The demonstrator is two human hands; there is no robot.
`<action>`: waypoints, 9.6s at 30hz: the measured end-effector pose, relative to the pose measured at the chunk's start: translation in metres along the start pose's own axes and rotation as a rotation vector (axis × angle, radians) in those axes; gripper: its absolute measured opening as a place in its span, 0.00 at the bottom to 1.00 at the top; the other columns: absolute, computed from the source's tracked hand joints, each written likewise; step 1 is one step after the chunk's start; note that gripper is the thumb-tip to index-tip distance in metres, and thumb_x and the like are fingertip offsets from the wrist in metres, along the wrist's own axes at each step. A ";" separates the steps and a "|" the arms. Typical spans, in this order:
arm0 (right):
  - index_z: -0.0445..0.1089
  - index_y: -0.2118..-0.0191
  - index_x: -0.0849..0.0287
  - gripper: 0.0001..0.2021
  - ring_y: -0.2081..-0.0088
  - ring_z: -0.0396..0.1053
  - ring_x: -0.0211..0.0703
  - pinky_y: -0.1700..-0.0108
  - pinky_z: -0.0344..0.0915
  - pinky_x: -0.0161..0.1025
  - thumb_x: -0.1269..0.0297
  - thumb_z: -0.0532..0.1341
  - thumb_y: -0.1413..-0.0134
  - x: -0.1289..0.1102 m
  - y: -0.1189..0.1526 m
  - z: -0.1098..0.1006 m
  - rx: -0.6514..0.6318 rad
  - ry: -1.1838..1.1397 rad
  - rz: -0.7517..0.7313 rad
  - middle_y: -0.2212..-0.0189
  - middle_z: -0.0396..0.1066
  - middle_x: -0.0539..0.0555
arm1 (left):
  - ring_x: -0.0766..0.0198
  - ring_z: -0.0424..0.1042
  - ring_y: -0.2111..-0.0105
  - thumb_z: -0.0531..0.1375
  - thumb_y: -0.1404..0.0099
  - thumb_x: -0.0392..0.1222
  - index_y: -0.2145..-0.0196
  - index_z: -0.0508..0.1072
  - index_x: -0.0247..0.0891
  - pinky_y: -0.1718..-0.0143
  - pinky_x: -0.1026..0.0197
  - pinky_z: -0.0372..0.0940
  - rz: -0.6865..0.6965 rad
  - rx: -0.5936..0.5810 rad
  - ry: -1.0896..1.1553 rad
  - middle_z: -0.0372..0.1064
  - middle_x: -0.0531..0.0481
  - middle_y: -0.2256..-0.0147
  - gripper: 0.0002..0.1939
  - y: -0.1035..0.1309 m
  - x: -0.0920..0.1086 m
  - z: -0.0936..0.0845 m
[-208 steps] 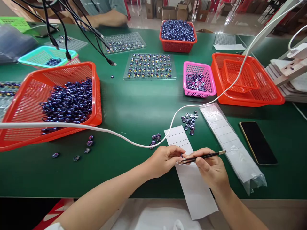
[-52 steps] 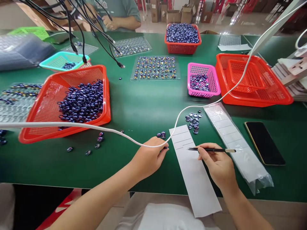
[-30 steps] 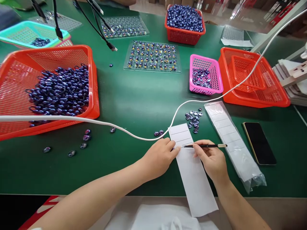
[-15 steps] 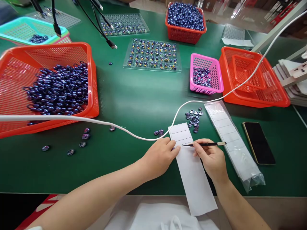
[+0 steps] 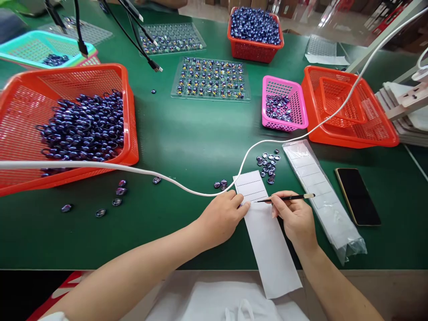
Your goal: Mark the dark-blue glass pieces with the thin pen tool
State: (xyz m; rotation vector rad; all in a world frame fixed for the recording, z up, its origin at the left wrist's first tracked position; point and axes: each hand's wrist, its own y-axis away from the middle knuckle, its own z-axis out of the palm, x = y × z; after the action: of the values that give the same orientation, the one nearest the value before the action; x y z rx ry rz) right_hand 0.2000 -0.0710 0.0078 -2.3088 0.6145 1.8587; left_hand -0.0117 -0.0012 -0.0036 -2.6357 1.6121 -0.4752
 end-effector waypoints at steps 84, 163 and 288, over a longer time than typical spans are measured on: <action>0.76 0.59 0.55 0.04 0.75 0.74 0.39 0.71 0.71 0.36 0.62 0.65 0.39 0.003 0.036 -0.006 0.082 0.258 -0.231 0.71 0.77 0.50 | 0.67 0.71 0.75 0.72 0.43 0.36 0.64 0.74 0.37 0.72 0.66 0.65 -0.496 0.110 0.762 0.74 0.55 0.72 0.12 -0.020 0.022 0.008; 0.76 0.61 0.57 0.06 0.76 0.75 0.40 0.74 0.72 0.34 0.61 0.64 0.38 0.000 0.035 -0.006 0.071 0.297 -0.245 0.75 0.76 0.50 | 0.66 0.71 0.74 0.69 0.42 0.35 0.62 0.75 0.37 0.72 0.65 0.64 -0.491 0.061 0.777 0.74 0.53 0.72 0.10 -0.020 0.021 0.007; 0.77 0.61 0.54 0.09 0.73 0.75 0.41 0.67 0.74 0.32 0.55 0.67 0.42 0.006 0.037 -0.012 0.150 0.144 -0.179 0.75 0.76 0.50 | 0.51 0.69 0.50 0.62 0.33 0.41 0.48 0.74 0.40 0.48 0.49 0.69 -0.525 0.193 0.188 0.70 0.42 0.52 0.16 0.062 -0.015 -0.042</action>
State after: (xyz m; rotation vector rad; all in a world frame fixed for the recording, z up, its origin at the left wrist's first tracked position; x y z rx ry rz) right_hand 0.1975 -0.1099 0.0112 -2.3285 0.5239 1.5256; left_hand -0.0822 -0.0113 0.0220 -2.9055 0.8211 -0.8633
